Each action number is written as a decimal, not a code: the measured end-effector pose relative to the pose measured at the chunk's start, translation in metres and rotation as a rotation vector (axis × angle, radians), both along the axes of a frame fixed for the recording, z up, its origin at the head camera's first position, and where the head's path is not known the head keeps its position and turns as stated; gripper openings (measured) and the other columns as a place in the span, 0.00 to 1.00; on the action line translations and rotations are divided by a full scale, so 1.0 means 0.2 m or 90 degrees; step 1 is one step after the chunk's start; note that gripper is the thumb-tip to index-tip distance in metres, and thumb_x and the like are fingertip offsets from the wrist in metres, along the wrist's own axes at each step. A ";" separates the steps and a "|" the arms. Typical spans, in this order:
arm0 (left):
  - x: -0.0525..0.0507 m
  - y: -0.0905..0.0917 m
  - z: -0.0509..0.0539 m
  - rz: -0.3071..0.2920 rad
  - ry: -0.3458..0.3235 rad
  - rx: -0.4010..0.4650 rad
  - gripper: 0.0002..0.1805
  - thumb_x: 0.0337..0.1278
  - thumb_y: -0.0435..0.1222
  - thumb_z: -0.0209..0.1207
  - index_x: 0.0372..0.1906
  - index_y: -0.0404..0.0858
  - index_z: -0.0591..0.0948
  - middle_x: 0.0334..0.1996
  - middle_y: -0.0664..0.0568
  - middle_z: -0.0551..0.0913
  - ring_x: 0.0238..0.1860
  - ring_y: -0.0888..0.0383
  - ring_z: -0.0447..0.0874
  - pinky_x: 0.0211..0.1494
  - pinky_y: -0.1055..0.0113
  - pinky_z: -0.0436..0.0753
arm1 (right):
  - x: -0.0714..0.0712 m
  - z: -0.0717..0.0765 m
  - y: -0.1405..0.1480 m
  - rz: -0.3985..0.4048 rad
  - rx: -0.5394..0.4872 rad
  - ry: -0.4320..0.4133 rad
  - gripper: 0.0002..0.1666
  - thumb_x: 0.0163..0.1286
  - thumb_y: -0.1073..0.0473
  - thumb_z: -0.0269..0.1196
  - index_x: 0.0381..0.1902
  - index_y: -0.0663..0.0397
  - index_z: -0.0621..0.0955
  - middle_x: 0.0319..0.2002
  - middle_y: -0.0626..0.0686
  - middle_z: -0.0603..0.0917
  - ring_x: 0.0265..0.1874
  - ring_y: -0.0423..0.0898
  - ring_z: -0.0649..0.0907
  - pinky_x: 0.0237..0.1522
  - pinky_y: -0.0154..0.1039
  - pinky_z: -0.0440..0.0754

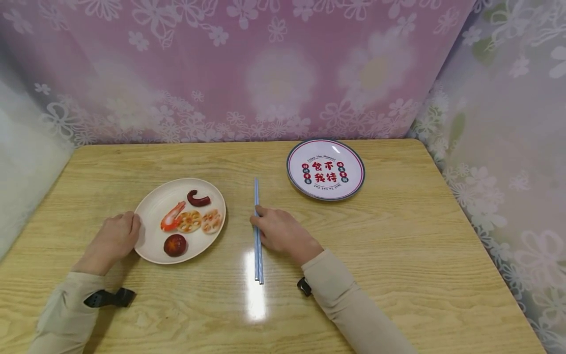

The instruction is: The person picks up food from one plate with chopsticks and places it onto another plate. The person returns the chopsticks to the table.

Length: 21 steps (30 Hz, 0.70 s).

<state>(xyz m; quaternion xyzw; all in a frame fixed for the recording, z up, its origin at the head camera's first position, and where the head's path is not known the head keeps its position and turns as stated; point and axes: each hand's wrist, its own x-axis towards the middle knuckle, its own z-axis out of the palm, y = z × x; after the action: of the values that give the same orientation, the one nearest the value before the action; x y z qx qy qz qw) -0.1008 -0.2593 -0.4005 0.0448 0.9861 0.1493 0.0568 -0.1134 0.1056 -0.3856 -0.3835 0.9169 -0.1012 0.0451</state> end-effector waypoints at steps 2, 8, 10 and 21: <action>0.00 0.00 0.00 -0.002 -0.002 0.000 0.23 0.73 0.34 0.33 0.43 0.16 0.71 0.39 0.21 0.75 0.46 0.25 0.72 0.56 0.37 0.66 | 0.00 0.00 0.00 0.001 -0.003 0.001 0.09 0.63 0.67 0.61 0.42 0.57 0.80 0.60 0.68 0.75 0.47 0.58 0.84 0.42 0.48 0.83; 0.00 0.00 -0.01 0.004 -0.011 0.002 0.23 0.74 0.34 0.32 0.45 0.15 0.71 0.41 0.20 0.75 0.48 0.24 0.71 0.57 0.36 0.66 | 0.00 -0.01 -0.01 -0.005 -0.007 0.001 0.10 0.63 0.67 0.62 0.43 0.58 0.81 0.59 0.68 0.75 0.49 0.59 0.83 0.44 0.49 0.82; 0.00 -0.01 -0.01 0.005 -0.008 0.005 0.23 0.74 0.34 0.33 0.44 0.15 0.71 0.41 0.20 0.75 0.48 0.24 0.71 0.56 0.36 0.67 | 0.01 0.00 -0.01 -0.008 -0.006 0.002 0.10 0.63 0.67 0.62 0.43 0.58 0.81 0.59 0.68 0.75 0.49 0.59 0.83 0.45 0.49 0.82; 0.00 -0.01 0.00 0.003 -0.004 0.022 0.23 0.74 0.35 0.33 0.41 0.17 0.71 0.38 0.22 0.74 0.46 0.22 0.70 0.53 0.35 0.68 | 0.02 0.00 -0.01 -0.012 -0.024 0.015 0.11 0.62 0.68 0.63 0.43 0.57 0.81 0.56 0.66 0.77 0.45 0.57 0.84 0.42 0.47 0.83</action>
<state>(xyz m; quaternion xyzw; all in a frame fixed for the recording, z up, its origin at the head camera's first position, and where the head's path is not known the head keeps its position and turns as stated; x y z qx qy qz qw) -0.1003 -0.2606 -0.4007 0.0428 0.9834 0.1664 0.0591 -0.1092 0.1041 -0.3861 -0.3768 0.9188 -0.1145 0.0258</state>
